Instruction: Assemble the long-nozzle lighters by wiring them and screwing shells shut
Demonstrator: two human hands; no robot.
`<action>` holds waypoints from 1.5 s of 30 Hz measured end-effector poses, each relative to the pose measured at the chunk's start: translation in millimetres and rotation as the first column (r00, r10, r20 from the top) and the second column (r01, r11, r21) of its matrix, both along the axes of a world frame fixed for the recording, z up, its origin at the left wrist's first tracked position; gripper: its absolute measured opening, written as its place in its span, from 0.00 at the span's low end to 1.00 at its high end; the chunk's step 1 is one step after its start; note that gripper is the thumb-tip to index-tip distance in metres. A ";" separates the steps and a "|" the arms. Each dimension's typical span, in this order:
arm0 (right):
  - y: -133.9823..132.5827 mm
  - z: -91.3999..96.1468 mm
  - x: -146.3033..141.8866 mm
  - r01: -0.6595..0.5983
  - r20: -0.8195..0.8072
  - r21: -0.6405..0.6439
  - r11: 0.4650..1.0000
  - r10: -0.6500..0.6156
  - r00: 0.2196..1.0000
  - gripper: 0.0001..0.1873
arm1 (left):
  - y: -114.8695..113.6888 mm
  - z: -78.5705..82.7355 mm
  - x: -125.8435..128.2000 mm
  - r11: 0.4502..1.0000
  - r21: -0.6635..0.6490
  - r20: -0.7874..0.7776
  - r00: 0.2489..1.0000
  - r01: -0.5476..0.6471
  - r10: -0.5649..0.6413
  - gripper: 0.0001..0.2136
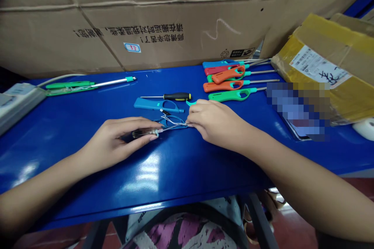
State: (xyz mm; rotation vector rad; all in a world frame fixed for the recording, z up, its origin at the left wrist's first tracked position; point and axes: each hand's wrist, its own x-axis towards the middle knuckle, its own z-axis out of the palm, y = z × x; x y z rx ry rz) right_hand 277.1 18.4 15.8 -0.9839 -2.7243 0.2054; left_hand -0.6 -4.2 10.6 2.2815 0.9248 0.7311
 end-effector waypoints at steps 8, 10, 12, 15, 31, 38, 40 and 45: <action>0.0 0.4 0.4 -0.004 -0.007 -0.007 1.000 0.004 1.000 0.14 | -9.0 -1.0 12.4 0.871 -0.478 0.241 0.970 0.111 0.009 0.15; 0.1 0.3 0.4 -0.006 -0.010 -0.009 1.000 0.006 1.000 0.14 | -8.8 -1.1 12.8 0.885 -0.454 0.235 0.972 0.098 0.012 0.14; 0.1 0.2 0.3 -0.004 -0.009 -0.008 1.000 0.004 1.000 0.13 | -8.0 -1.1 11.8 0.905 -0.418 0.217 0.976 0.079 0.015 0.13; -0.2 0.5 0.1 0.001 -0.004 -0.005 1.000 -0.001 1.000 0.13 | -5.6 -0.1 8.2 0.946 -0.320 0.173 0.985 0.049 0.008 0.14; -1.4 -0.4 -0.1 0.006 0.015 0.007 1.000 -0.006 1.000 0.12 | 17.7 -7.0 -13.3 0.981 0.176 -0.043 0.996 0.079 -0.072 0.15; -0.8 0.9 0.3 0.008 0.033 -0.002 1.000 -0.008 0.999 0.12 | 22.5 -9.0 -14.0 0.988 0.097 -0.063 0.992 0.118 -0.112 0.13; -0.8 1.2 0.0 0.008 0.031 -0.001 1.000 -0.008 0.999 0.12 | 22.3 -8.5 -13.7 0.991 0.069 -0.059 0.992 0.114 -0.110 0.13; -0.9 1.2 -0.6 0.010 0.039 0.001 1.000 -0.010 0.999 0.12 | 18.7 -8.1 -10.6 0.995 0.037 -0.039 0.995 0.096 -0.095 0.12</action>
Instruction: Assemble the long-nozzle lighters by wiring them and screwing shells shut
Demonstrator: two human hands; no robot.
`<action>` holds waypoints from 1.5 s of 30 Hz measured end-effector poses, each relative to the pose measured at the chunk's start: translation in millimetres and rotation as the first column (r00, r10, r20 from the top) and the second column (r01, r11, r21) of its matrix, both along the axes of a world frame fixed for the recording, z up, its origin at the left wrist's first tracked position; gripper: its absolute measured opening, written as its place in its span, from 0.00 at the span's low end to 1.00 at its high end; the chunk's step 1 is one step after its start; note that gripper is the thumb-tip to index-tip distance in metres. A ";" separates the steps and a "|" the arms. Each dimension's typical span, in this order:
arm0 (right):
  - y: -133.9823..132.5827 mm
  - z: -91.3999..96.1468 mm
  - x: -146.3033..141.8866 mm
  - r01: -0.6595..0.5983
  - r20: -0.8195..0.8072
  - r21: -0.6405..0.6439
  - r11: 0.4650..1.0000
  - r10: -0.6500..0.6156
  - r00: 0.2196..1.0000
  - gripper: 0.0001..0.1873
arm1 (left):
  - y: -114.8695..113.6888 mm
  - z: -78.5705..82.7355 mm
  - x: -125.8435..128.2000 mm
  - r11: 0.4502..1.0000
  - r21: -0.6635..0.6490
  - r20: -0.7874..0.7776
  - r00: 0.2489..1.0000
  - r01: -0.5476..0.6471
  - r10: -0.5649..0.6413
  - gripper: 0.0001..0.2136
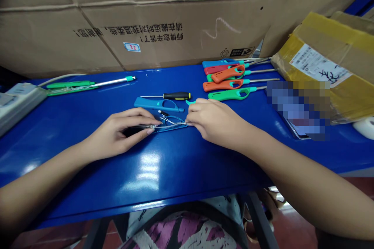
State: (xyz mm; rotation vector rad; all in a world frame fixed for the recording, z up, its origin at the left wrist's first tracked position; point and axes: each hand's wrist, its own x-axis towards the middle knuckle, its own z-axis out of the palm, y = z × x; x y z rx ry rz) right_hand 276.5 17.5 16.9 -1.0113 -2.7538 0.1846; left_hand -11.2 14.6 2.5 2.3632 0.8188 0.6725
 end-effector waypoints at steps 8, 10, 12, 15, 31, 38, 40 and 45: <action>1.1 -1.4 -0.2 -0.004 -0.014 0.002 1.000 0.004 1.000 0.12 | -7.6 2.3 2.9 0.996 0.080 -0.126 0.990 -0.050 0.060 0.11; 1.0 -1.3 0.1 -0.007 -0.022 0.006 1.000 0.007 1.000 0.12 | -7.3 1.6 3.0 0.995 0.079 -0.118 0.990 -0.068 0.077 0.11; 0.7 -1.2 0.3 -0.005 -0.027 0.006 1.000 0.005 1.000 0.11 | -6.5 0.1 3.5 0.995 0.056 -0.088 0.992 -0.088 0.093 0.11; 0.6 -1.0 0.3 -0.004 -0.029 0.007 1.000 0.005 1.000 0.11 | -4.8 -3.4 3.6 0.994 0.052 -0.055 0.994 -0.096 0.098 0.11; 0.8 -0.7 -0.3 0.003 -0.006 0.010 1.000 -0.003 1.000 0.11 | -0.3 -1.4 -2.9 0.975 0.223 -0.168 0.986 0.020 0.018 0.15; 0.5 -0.1 0.7 0.007 -0.013 -0.004 1.000 -0.007 1.000 0.11 | 2.1 -3.1 -1.7 0.987 0.005 -0.095 0.983 -0.158 0.158 0.13; 0.3 -0.1 0.9 0.003 -0.016 -0.004 1.000 -0.003 1.000 0.11 | 3.0 -2.5 -0.9 0.985 -0.028 -0.109 0.980 -0.169 0.165 0.12; 0.5 -0.8 0.3 0.000 -0.014 -0.003 1.000 0.000 1.000 0.11 | 0.7 -0.7 1.8 0.991 -0.019 -0.090 0.987 -0.132 0.130 0.10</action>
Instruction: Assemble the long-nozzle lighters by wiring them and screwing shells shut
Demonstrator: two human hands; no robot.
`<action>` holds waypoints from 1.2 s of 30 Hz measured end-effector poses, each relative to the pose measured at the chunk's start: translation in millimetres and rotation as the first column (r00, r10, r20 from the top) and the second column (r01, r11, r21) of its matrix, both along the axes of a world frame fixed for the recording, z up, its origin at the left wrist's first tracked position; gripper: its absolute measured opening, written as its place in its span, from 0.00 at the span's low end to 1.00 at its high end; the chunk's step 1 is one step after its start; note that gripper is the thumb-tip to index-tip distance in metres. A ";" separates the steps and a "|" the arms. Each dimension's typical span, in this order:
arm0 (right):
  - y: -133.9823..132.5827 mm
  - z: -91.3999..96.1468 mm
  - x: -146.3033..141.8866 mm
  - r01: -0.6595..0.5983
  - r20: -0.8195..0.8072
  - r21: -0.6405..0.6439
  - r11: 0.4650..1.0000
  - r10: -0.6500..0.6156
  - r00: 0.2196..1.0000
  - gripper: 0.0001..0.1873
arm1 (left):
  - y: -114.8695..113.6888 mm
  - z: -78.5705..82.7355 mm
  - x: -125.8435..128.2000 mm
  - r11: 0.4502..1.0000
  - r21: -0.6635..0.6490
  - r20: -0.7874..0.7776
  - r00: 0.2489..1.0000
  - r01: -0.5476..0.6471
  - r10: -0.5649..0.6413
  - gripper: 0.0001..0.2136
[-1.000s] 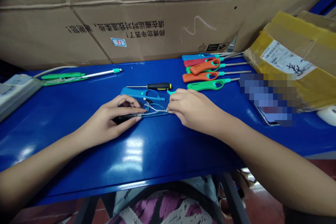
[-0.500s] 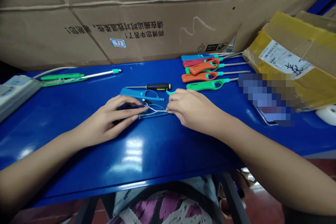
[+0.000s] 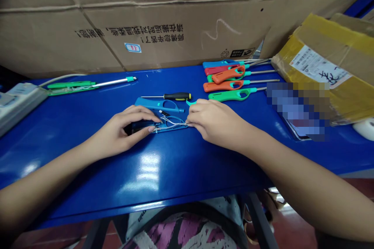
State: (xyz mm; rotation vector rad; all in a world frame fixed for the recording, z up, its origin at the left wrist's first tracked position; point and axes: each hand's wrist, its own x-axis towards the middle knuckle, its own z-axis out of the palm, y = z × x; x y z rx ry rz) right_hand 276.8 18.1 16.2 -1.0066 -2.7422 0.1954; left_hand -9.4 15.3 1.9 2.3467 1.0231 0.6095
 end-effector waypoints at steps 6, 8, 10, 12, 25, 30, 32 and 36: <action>-0.6 0.4 0.1 -0.001 0.002 0.007 1.000 0.001 1.000 0.11 | -3.0 3.5 -3.1 0.982 0.108 -0.144 0.980 0.154 -0.138 0.13; -0.9 0.8 0.7 -0.005 0.003 0.010 1.000 0.005 1.000 0.12 | -2.3 3.7 -4.8 0.970 0.153 -0.195 0.968 0.191 -0.160 0.15; -1.0 0.8 1.0 -0.006 0.001 0.011 1.000 0.006 1.000 0.13 | -1.3 3.7 -6.0 0.961 0.186 -0.207 0.964 0.205 -0.166 0.14; -0.9 0.6 0.9 -0.005 -0.001 0.007 1.000 0.005 1.000 0.13 | -0.6 3.8 -6.3 0.956 0.215 -0.191 0.968 0.202 -0.162 0.12; -0.1 -1.7 1.0 -0.020 -0.023 0.004 1.000 0.020 1.000 0.13 | -14.0 12.0 5.3 0.977 0.115 -0.220 0.964 0.179 -0.151 0.10; -0.2 -1.8 0.1 -0.025 -0.021 0.007 1.000 0.025 0.999 0.13 | -13.4 11.2 6.4 0.982 0.085 -0.192 0.970 0.169 -0.150 0.09; -0.4 -1.3 -0.1 -0.020 -0.016 0.004 1.000 0.020 1.000 0.13 | -12.9 10.3 6.1 0.982 0.065 -0.145 0.976 0.175 -0.164 0.09; -0.8 -0.1 0.2 -0.016 -0.011 0.003 1.000 0.016 1.000 0.14 | -12.6 8.5 4.5 0.985 0.052 -0.079 0.984 0.166 -0.161 0.11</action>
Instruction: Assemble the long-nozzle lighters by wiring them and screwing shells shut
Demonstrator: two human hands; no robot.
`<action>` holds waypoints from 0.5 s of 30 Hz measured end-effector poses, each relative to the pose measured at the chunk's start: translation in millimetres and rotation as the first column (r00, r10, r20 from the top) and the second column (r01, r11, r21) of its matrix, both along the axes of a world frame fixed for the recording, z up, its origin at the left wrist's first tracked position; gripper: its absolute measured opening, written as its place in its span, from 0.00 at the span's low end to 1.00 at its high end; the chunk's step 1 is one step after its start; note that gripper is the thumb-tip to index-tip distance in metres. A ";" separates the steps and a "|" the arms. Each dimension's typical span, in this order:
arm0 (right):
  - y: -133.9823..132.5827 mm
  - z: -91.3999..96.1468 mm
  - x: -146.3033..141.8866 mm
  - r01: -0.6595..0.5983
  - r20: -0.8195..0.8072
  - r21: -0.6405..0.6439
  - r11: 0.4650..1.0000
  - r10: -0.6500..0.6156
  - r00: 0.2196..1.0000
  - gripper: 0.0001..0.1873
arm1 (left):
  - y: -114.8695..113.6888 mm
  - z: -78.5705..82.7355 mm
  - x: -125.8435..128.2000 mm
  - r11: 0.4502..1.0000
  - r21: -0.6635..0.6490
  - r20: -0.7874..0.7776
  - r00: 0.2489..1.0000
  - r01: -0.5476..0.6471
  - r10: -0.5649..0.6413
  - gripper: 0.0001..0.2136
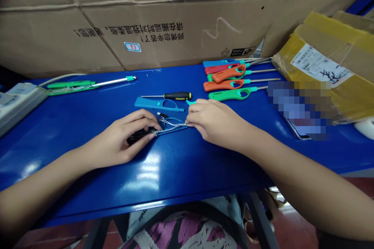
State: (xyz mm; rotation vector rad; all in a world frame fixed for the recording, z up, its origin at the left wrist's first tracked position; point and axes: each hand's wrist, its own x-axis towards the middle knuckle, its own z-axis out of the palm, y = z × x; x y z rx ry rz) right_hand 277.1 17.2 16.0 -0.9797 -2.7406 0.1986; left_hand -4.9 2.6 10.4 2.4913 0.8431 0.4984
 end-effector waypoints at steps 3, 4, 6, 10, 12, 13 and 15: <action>-0.2 0.5 0.2 0.000 0.006 0.001 1.000 0.000 1.000 0.14 | 0.2 -0.4 -2.0 0.999 0.047 -0.001 1.000 0.001 -0.001 0.11; -0.2 0.5 0.1 0.001 0.009 0.001 1.000 -0.001 1.000 0.14 | 0.3 -0.2 -2.6 0.998 0.062 -0.003 1.000 0.005 -0.005 0.12; -0.2 0.6 -0.2 0.002 0.014 -0.001 1.000 -0.002 1.000 0.13 | 0.5 0.5 -3.5 0.997 0.071 -0.005 1.000 0.013 -0.013 0.11; 0.0 0.7 -0.6 0.003 0.019 -0.007 1.000 -0.003 1.000 0.13 | 0.0 2.5 -3.0 0.999 0.042 -0.006 1.000 0.021 -0.021 0.12; 0.0 0.8 -0.7 0.000 0.015 -0.005 1.000 0.000 1.000 0.13 | -0.7 3.4 -2.3 1.000 0.018 -0.032 0.999 0.025 -0.024 0.14; 0.0 0.8 -0.7 -0.003 0.012 -0.003 1.000 0.003 1.000 0.13 | -1.0 3.6 -1.9 1.000 0.008 -0.048 0.998 0.028 -0.027 0.15; 0.0 0.6 -0.7 -0.004 0.008 0.000 1.000 0.004 1.000 0.13 | -1.3 3.8 -1.5 0.999 -0.002 -0.069 0.997 0.032 -0.032 0.16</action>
